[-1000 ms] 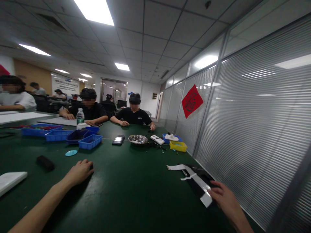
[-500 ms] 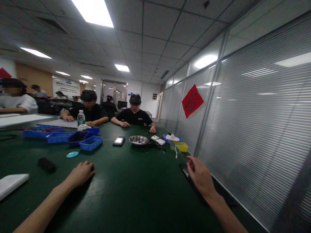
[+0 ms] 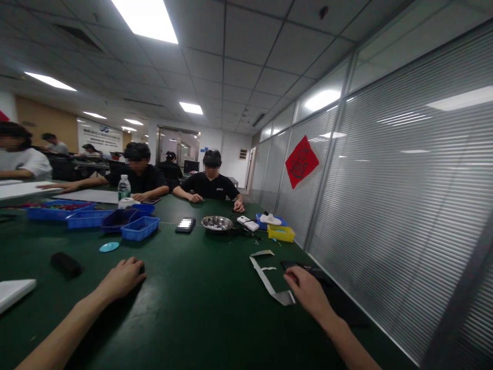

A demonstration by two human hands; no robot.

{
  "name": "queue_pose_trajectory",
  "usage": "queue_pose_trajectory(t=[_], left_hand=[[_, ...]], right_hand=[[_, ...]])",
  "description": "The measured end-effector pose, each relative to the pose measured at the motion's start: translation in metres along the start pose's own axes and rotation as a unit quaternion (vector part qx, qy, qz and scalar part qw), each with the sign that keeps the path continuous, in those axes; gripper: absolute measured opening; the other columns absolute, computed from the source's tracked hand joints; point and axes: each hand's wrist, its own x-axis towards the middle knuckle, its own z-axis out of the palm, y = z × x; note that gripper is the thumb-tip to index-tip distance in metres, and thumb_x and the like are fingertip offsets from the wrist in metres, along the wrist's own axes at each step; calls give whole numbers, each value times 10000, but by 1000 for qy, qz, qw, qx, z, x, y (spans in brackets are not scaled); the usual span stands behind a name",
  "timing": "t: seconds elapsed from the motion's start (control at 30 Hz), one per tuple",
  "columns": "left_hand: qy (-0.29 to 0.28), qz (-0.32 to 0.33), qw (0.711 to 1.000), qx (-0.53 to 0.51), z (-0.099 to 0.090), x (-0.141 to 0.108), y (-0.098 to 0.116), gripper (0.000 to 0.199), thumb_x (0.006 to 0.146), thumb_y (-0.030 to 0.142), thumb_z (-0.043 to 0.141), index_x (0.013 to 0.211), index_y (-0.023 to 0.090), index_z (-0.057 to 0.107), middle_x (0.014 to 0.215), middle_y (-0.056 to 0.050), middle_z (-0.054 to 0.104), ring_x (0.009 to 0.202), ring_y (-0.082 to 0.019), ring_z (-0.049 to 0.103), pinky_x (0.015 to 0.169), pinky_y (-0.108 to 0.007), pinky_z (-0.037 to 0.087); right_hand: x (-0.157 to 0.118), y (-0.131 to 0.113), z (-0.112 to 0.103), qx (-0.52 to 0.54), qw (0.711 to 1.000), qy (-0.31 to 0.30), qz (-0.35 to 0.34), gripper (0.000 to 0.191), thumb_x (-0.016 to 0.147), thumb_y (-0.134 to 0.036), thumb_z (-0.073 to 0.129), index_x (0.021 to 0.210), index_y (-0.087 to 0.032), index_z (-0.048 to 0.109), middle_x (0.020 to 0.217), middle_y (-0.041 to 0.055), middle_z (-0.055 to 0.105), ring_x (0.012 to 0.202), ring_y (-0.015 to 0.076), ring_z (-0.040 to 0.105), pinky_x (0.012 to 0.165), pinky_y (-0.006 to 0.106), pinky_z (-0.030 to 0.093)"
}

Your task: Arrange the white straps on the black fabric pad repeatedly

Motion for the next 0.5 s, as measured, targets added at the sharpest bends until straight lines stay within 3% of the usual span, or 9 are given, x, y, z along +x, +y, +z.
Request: queue_pose_trajectory(t=[0.07, 0.13, 0.2, 0.27, 0.43, 0.5], left_hand=[[5, 1, 1000, 4, 0, 0, 0, 378, 819, 386, 435, 1063, 169, 626, 1109, -129, 574, 1006, -270, 544, 844, -365, 446], [5, -3, 1000, 9, -1, -1, 2, 361, 821, 365, 439, 1067, 176, 622, 1112, -127, 570, 1010, -270, 540, 838, -367, 447], [4, -7, 1000, 15, -4, -3, 5, 345, 823, 348, 447, 1068, 176, 618, 1113, -127, 566, 1014, -271, 535, 832, -366, 448], [2, -11, 1000, 22, -7, -5, 8, 328, 825, 335, 454, 1057, 170, 618, 1108, -130, 565, 1015, -272, 530, 828, -364, 448], [-1, -19, 999, 26, -15, -8, 14, 308, 833, 323, 468, 1059, 175, 616, 1115, -128, 564, 1027, -269, 519, 845, -367, 439], [0, -21, 999, 24, -16, -9, 15, 307, 837, 327, 471, 1062, 176, 615, 1114, -132, 563, 1033, -270, 516, 851, -372, 435]], right_hand=[[10, 31, -5, -64, 994, 39, 85, 269, 887, -344, 422, 991, -169, 598, 1003, 103, 644, 927, 227, 606, 785, 339, 473], [16, 70, -8, -135, 979, 35, 147, 282, 826, -333, 506, 1001, -135, 603, 1035, 151, 642, 981, 277, 599, 807, 372, 473], [18, 108, -5, -175, 963, 18, 204, 283, 780, -355, 549, 916, -117, 622, 972, 189, 659, 925, 315, 623, 753, 398, 491], [20, 138, 0, -138, 958, -20, 251, 247, 742, -381, 572, 772, -143, 631, 839, 182, 684, 769, 304, 659, 633, 384, 507], [25, 173, 16, -54, 968, -40, 243, 240, 706, -342, 517, 515, -210, 578, 589, 112, 662, 595, 265, 660, 552, 365, 498], [26, 178, 17, -64, 972, 25, 225, 253, 689, -359, 514, 491, -212, 573, 539, 111, 640, 553, 279, 644, 533, 384, 492]])
